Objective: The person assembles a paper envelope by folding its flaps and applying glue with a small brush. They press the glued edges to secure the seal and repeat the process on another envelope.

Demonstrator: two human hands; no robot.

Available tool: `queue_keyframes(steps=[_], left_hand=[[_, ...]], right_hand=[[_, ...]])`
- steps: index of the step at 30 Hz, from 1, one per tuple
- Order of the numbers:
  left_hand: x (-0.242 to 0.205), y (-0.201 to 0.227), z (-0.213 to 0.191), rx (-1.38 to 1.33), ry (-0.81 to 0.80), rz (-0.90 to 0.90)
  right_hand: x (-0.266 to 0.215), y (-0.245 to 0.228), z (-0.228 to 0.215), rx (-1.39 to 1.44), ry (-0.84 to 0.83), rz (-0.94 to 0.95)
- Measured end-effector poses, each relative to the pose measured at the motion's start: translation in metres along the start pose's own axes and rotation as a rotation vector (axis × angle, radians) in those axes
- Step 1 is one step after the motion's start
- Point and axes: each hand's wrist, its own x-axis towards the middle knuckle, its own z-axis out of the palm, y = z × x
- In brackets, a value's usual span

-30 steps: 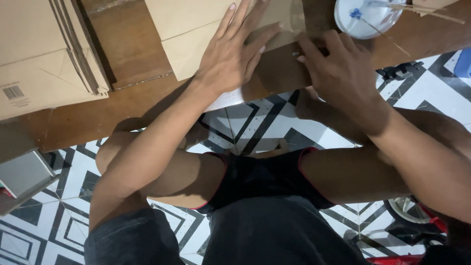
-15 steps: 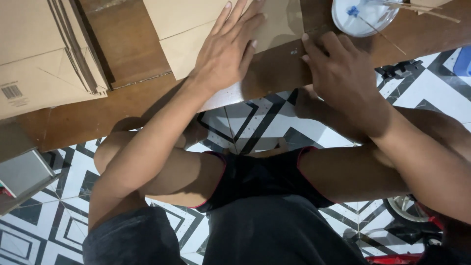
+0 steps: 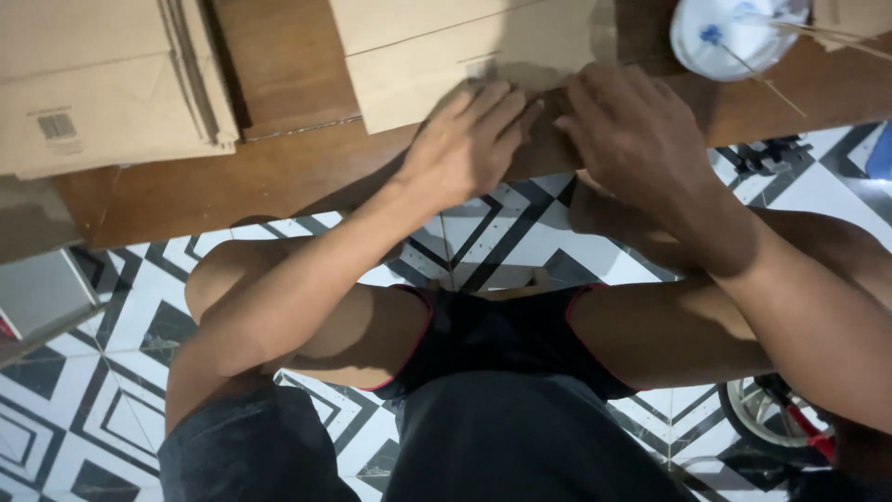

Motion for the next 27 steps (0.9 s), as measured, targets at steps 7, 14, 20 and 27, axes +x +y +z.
queue_keyframes(steps=[7, 14, 20, 27], left_hand=[[-0.022, 0.003, -0.018, -0.134, -0.100, -0.037], [-0.038, -0.004, -0.015, -0.200, -0.139, -0.102], [-0.046, -0.011, -0.008, -0.235, -0.221, -0.174], [-0.060, -0.019, -0.007, -0.281, -0.201, -0.221]], right_hand=[[0.011, -0.011, 0.018, -0.047, -0.161, -0.209], [0.018, -0.018, 0.027, -0.124, -0.145, -0.210], [0.026, -0.020, 0.023, -0.097, -0.167, -0.187], [0.017, -0.013, 0.027, -0.053, -0.130, -0.123]])
